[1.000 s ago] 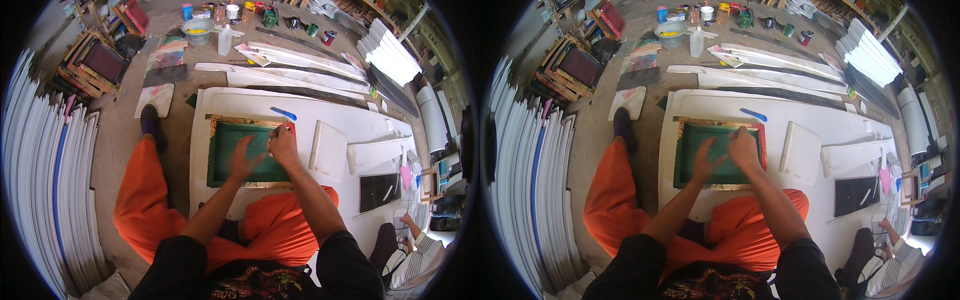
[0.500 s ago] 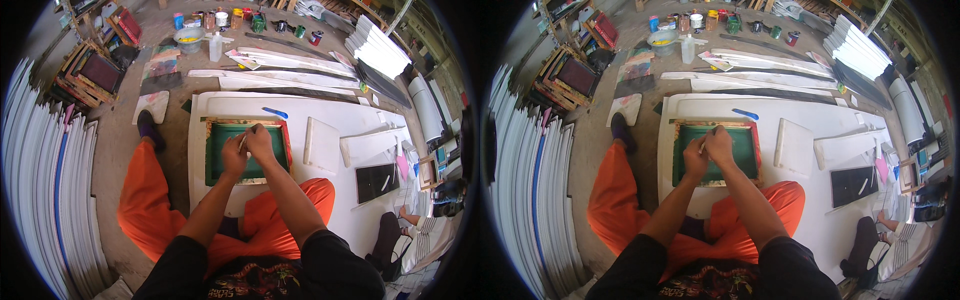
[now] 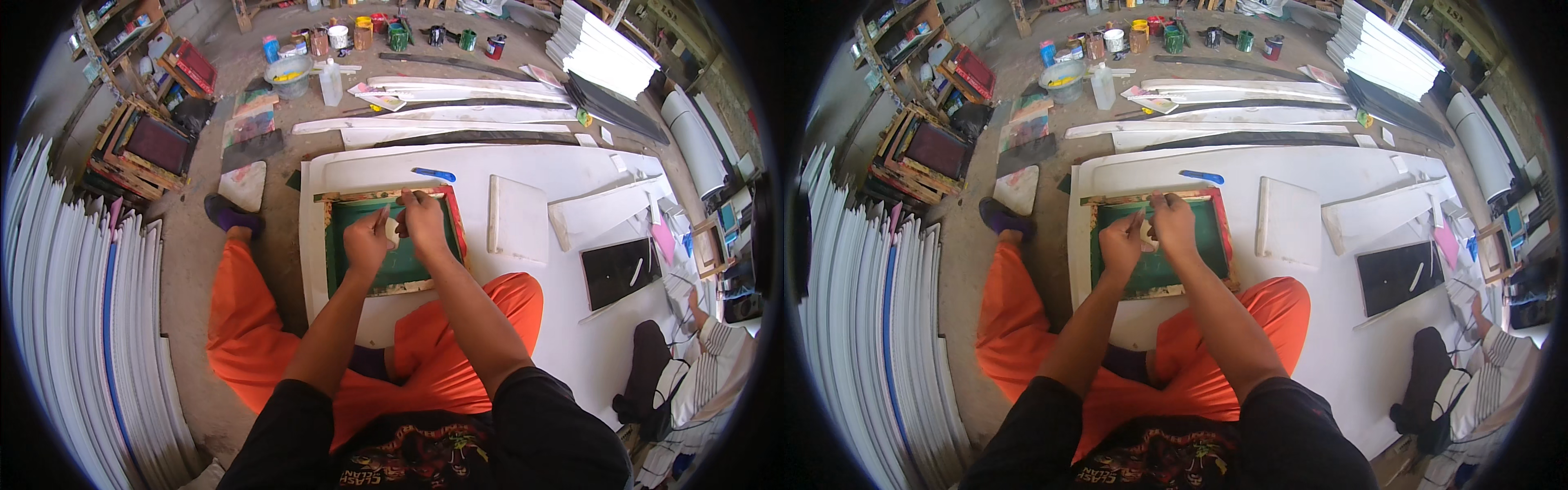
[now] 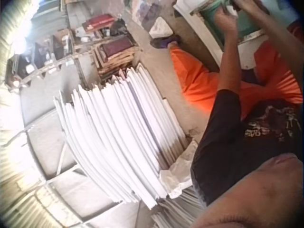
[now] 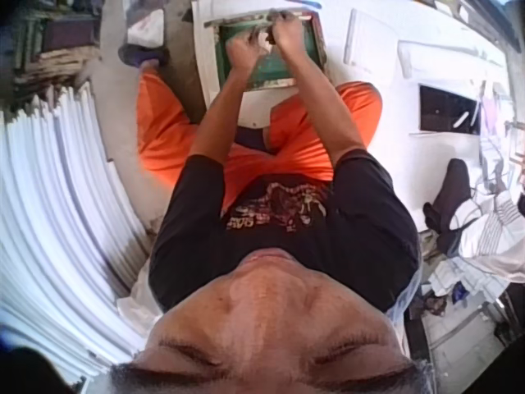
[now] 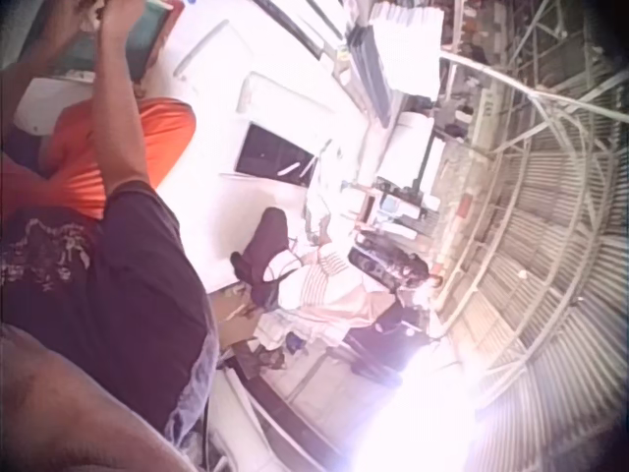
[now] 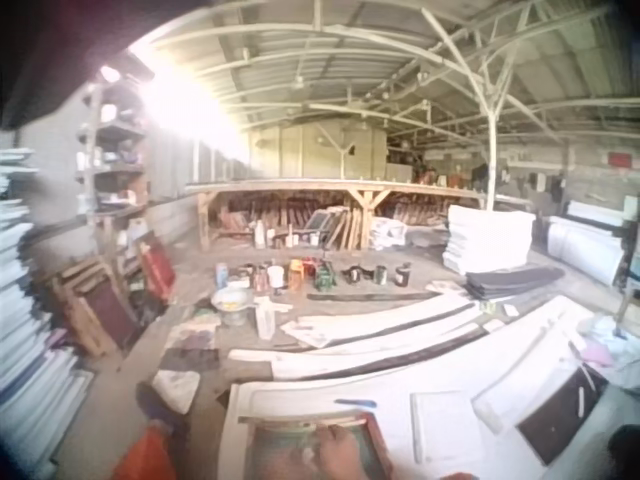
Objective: The person sits on the floor and smooths a red screen with a mesh design using their hands. They then place the red screen on a shelf and pick up a green screen. The person applies masking tape to the edges of the green screen to secure the mesh.
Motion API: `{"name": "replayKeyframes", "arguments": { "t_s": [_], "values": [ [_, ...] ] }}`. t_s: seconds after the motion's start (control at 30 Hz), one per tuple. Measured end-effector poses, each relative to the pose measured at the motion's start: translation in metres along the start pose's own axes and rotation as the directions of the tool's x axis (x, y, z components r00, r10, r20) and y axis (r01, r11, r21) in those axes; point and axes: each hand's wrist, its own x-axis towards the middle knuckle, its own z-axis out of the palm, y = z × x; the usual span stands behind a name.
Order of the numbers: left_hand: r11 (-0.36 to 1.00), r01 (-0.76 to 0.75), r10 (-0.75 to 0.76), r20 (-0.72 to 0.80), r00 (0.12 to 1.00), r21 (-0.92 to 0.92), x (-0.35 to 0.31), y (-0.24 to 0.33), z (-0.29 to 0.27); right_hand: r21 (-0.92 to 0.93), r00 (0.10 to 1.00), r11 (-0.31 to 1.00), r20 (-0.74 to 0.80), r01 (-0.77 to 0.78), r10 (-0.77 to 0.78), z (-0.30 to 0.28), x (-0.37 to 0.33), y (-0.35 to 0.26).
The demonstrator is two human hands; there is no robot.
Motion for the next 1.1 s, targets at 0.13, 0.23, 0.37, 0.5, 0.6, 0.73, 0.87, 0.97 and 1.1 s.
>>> {"name": "replayKeyframes", "arguments": {
  "t_s": [0.13,0.23,0.37,0.5,0.6,0.73,0.87,0.97,1.1],
  "values": [
    [0.974,0.156,-0.155,0.023,0.988,-0.164,0.008,-0.003,-0.01,0.028,0.924,0.926,-0.069,0.378,-0.375,-0.026,-0.014,0.056],
    [0.944,0.115,-0.116,0.013,0.993,-0.308,0.014,0.01,-0.017,-0.358,0.718,0.693,-0.08,0.626,-0.691,-0.022,-0.045,0.094],
    [0.884,0.218,-0.189,0.11,0.976,-0.414,0.016,0.03,-0.027,-0.266,0.772,0.768,-0.114,0.582,-0.625,-0.006,-0.04,0.116],
    [0.775,0.317,-0.261,0.18,0.948,-0.546,0.025,0.039,-0.039,-0.005,0.812,0.816,-0.1,0.578,-0.576,-0.016,-0.022,0.112],
    [0.749,0.374,-0.334,0.177,0.926,-0.547,0.028,0.027,-0.049,-0.108,0.77,0.763,0.034,0.637,-0.638,-0.028,-0.028,0.087],
    [0.71,0.397,-0.424,0.097,0.9,-0.582,0.015,0.014,-0.043,-0.523,0.723,0.512,0.372,0.682,-0.583,-0.061,-0.015,0.081],
    [0.612,0.43,-0.565,0.015,0.825,-0.664,-0.002,-0.022,-0.047,-0.627,0.701,0.346,0.497,0.698,-0.511,-0.084,0.001,0.096],
    [0.497,0.437,-0.645,0.019,0.764,-0.75,-0.005,-0.045,-0.065,-0.696,0.743,0.305,0.496,0.65,-0.45,-0.104,0.009,0.109],
    [0.374,0.461,-0.729,0.053,0.683,-0.805,-0.014,-0.063,-0.072,-0.633,0.82,0.525,0.393,0.57,-0.417,-0.106,0.015,0.115]
  ]
}}
